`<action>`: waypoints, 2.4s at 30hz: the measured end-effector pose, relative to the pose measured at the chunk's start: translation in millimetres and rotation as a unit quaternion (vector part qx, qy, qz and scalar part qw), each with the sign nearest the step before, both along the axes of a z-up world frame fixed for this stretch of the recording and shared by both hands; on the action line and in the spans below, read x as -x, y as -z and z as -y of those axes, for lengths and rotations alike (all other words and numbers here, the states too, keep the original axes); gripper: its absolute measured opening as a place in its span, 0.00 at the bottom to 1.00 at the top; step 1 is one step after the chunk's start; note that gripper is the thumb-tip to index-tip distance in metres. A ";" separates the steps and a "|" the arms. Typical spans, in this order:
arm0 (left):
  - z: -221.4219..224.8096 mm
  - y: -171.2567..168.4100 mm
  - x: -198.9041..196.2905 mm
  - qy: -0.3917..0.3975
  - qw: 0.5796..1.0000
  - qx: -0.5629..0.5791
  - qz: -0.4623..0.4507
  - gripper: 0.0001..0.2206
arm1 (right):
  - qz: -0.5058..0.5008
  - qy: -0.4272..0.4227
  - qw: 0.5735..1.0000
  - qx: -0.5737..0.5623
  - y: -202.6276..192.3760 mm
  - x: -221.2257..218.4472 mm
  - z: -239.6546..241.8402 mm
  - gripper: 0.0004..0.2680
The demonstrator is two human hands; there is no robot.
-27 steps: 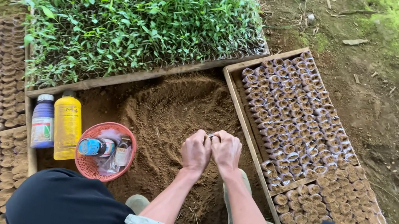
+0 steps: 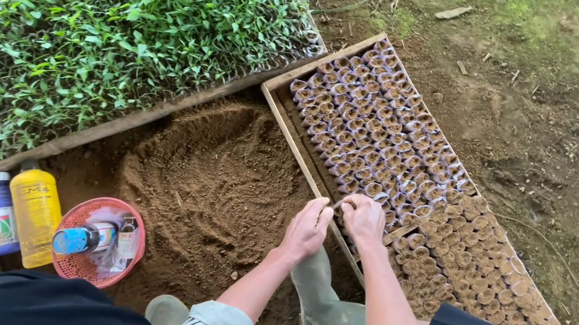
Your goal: Filling small seedling containers with soil and wrapping soil in plastic to create plugs for planting.
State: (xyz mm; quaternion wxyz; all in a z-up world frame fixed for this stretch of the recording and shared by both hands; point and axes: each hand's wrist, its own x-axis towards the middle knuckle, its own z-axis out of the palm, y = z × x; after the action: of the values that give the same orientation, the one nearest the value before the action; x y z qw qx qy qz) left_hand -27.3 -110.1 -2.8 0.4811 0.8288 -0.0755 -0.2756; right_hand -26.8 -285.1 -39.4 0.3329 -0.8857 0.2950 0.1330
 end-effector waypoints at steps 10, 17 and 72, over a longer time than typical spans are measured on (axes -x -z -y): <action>24.2 19.4 -7.2 0.064 0.994 -0.068 -0.050 0.25 | 0.016 -0.012 1.000 -0.001 23.6 8.6 9.7 0.06; 12.4 -4.5 -0.1 0.004 0.999 -0.023 -0.023 0.26 | 0.045 -0.005 0.998 0.037 -11.3 10.3 -5.6 0.08; -250.3 29.7 2.8 -0.800 0.574 0.177 -0.024 0.03 | 0.072 -0.546 0.833 0.054 -13.0 -86.6 -492.0 0.07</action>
State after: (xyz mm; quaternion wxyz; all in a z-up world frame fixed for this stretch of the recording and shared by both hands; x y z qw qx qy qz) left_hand -30.1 140.2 -32.5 0.6444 0.4443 0.5821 0.2203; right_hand 59.8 206.9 -26.5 0.1780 -0.9263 -0.2548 0.2129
